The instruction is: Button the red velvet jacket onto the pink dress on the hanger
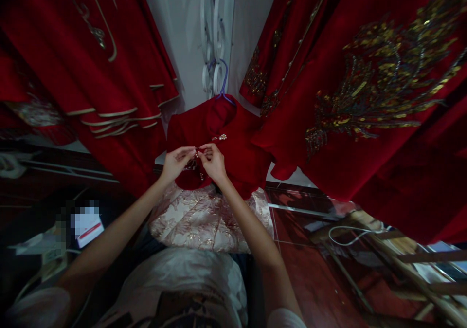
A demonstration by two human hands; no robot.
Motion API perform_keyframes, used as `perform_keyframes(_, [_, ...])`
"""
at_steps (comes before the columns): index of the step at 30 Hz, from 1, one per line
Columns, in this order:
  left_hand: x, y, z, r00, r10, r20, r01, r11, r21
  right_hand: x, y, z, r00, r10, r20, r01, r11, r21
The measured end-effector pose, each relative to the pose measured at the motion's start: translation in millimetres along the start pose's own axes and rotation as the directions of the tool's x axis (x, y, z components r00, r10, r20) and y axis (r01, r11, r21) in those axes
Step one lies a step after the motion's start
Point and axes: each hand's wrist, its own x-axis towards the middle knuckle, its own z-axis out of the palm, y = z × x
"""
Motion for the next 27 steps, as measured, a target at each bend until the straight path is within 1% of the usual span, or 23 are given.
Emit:
perform_keyframes(2, [-0.7,-0.9,-1.2,1.0,-0.01,-0.004,0.01,1.0,-0.001,-0.5,-0.7,-1.6,1.0,-0.002,-0.007,0.002,1.0,-0.012])
perform_keyframes(5, [-0.6,-2.1,-0.1,1.0,0.0,0.022,0.0,1.0,0.006,-0.7,-3.0,-4.8,1.0,-0.015,0.02,0.016,0.998,-0.054])
perform_keyframes(9, [0.2,-4.2,4.1,1.0,0.01,0.0,-0.01,1.0,0.026,-1.0,-6.2,-6.8,0.999,-0.026,0.024,0.028,0.995,-0.092])
perform_keyframes(14, [0.7,-3.8,4.7,0.999,-0.035,-0.017,0.035,0.999,0.009,-1.0,-7.3,-6.3,0.999,-0.04,0.03,0.043,0.992,-0.117])
perform_keyframes(19, [0.7,-1.8,2.9,1.0,0.007,-0.028,-0.006,0.999,0.042,-1.3,-6.0,-7.4,0.998,-0.033,0.05,0.038,0.994,-0.106])
perform_keyframes(24, [-0.7,-4.5,3.2,1.0,0.012,0.006,-0.013,0.997,0.071,-2.3,-4.9,-8.0,0.999,-0.024,0.039,0.028,0.993,-0.116])
perform_keyframes(27, [-0.8,-5.4,2.8,1.0,0.019,-0.008,-0.018,0.997,0.072,-2.5,-5.9,-7.8,0.999,-0.021,0.041,0.026,0.992,-0.122])
